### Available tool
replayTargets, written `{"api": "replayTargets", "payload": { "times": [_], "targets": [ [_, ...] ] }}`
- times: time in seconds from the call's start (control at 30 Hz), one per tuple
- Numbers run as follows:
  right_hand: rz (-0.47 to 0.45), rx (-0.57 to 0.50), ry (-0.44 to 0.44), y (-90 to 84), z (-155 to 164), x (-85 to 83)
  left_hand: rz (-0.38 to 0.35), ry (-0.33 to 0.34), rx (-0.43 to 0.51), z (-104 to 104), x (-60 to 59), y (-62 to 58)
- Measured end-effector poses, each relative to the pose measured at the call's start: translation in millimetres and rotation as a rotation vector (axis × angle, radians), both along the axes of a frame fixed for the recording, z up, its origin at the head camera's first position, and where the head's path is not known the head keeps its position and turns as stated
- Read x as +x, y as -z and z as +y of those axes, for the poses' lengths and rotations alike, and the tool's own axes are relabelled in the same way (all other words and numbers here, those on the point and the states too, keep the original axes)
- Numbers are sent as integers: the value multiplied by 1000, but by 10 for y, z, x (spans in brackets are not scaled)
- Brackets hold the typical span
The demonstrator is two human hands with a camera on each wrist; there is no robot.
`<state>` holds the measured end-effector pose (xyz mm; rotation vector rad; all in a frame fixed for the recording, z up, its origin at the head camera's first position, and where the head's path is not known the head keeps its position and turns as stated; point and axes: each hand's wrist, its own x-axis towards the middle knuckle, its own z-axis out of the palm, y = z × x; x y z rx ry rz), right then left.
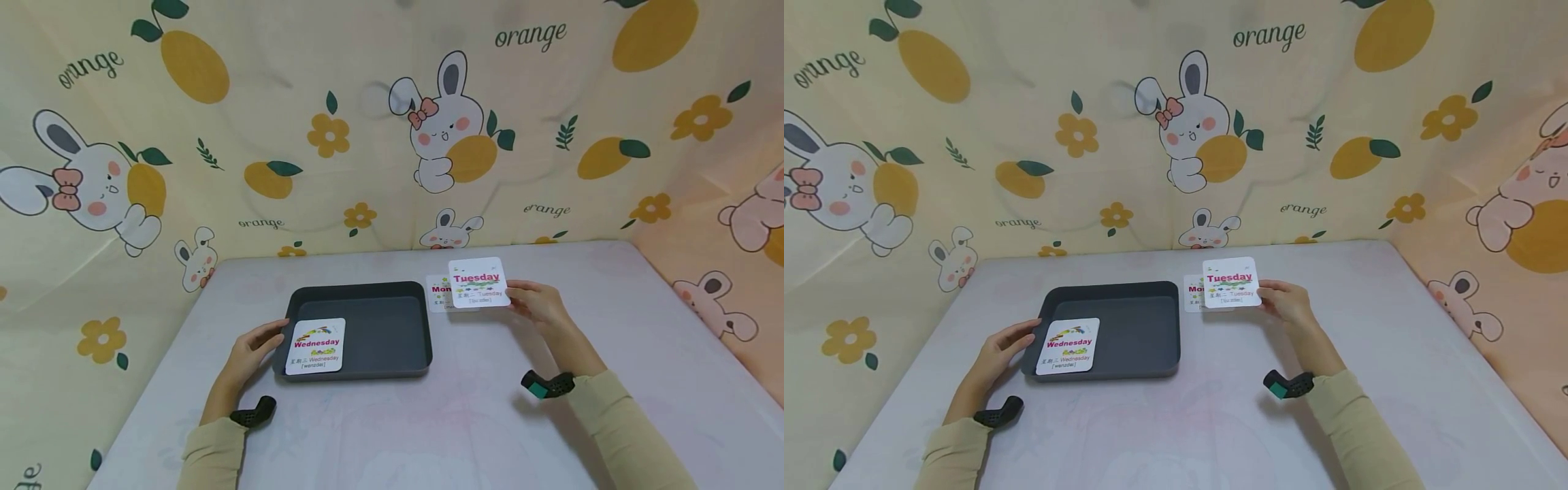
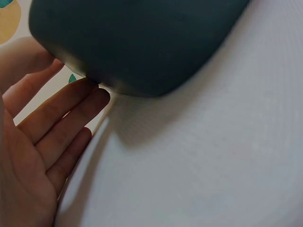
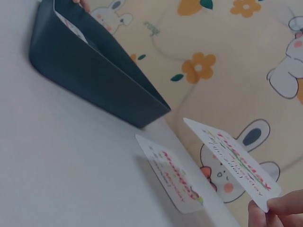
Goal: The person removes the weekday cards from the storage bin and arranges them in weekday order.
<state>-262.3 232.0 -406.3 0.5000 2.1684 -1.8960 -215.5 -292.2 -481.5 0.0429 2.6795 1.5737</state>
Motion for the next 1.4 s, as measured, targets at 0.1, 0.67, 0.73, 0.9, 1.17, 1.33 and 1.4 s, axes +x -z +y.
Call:
{"api": "replayTargets", "payload": {
  "times": [0.1, 0.67, 0.73, 0.9, 1.17, 1.33, 1.4],
  "targets": [
    [-18, 14, 18, 32, 31, -23, -14, -4, -4, -5, 6, 0],
    [-81, 44, 65, 76, 258, -117, 6, 1, 8, -21, 13, -2],
    [-89, 48, 70, 90, 291, -135, 6, -1, 8, -23, 11, -2],
    [-120, 51, 102, 138, 378, -171, 4, -1, 22, -21, -1, -2],
    [-160, 29, 174, 206, 480, -226, 6, 10, 22, -25, -26, 14],
    [-177, 12, 191, 240, 534, -258, -10, 5, 32, -13, -13, -16],
    [-172, -2, 187, 247, 553, -265, -15, 3, 41, -8, -5, -26]
  ]
}}
